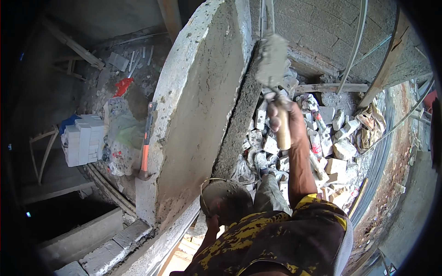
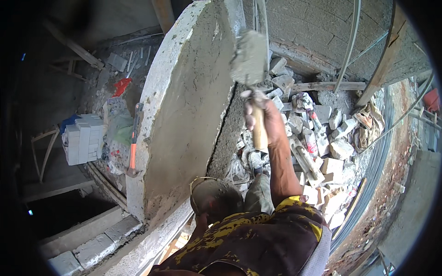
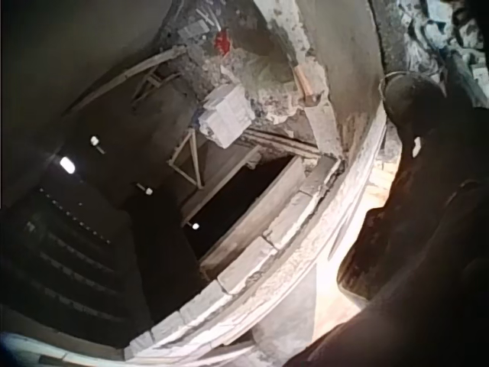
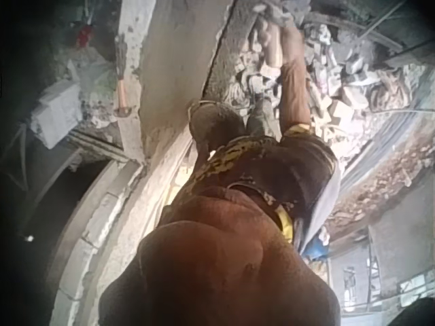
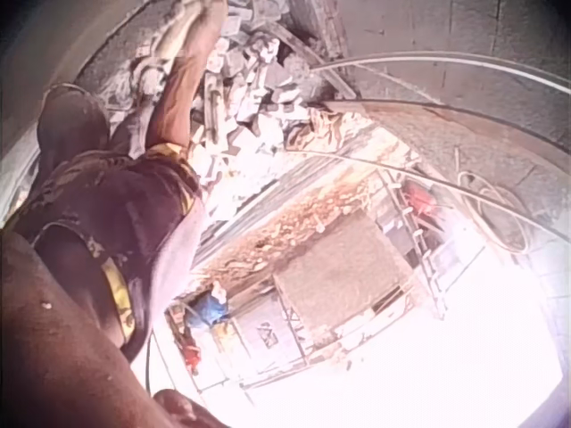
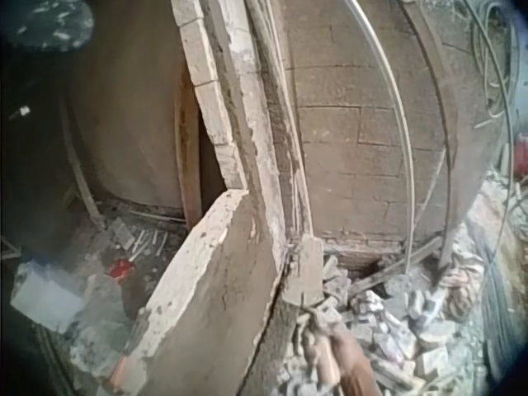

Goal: The person applies wet cement to a concrete wall using a trowel, scooping the mixture from a bucket and smoothing it across the surface. They move the trowel repeatedly to level the layer of cement.

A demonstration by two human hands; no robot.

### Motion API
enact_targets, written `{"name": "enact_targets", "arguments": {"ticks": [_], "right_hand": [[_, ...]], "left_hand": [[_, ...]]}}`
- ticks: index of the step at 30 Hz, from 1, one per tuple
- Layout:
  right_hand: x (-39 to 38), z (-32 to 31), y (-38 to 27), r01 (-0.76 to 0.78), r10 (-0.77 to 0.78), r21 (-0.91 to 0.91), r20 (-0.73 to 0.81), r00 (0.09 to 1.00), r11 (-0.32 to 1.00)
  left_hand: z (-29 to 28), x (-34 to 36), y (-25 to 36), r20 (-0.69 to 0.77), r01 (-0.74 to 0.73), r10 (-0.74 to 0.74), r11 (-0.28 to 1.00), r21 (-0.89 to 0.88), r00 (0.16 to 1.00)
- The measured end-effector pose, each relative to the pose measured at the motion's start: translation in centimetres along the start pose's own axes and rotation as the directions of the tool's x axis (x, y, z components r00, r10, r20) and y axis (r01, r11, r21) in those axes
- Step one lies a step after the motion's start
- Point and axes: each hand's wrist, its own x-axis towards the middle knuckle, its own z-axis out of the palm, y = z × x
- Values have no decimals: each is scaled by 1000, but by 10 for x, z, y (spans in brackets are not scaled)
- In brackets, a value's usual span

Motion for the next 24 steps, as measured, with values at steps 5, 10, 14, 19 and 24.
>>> {"name": "enact_targets", "arguments": {"ticks": [5, 10, 14, 19, 24], "right_hand": [[30, -108, -86, 355, -887, -813, -417, 198, 461], [154, -129, 13, -142, -954, -943, -298, -31, 300], [91, -43, 206, -305, 36, -584, -426, 904, 752], [-21, -58, 275, -449, 155, -278, -682, 715, 849], [64, -131, 266, -484, 214, -208, -704, 678, 850]], "left_hand": [[5, 8, 17, 228, -23, 71, 978, -207, 971], [26, -12, 30, 209, -69, 130, 959, -277, 969], [46, -31, 48, 213, -62, 116, 967, -247, 970], [59, -46, 43, 162, -56, 74, 992, -111, 984], [62, -48, 18, 266, 156, -78, 945, -288, 961]]}}
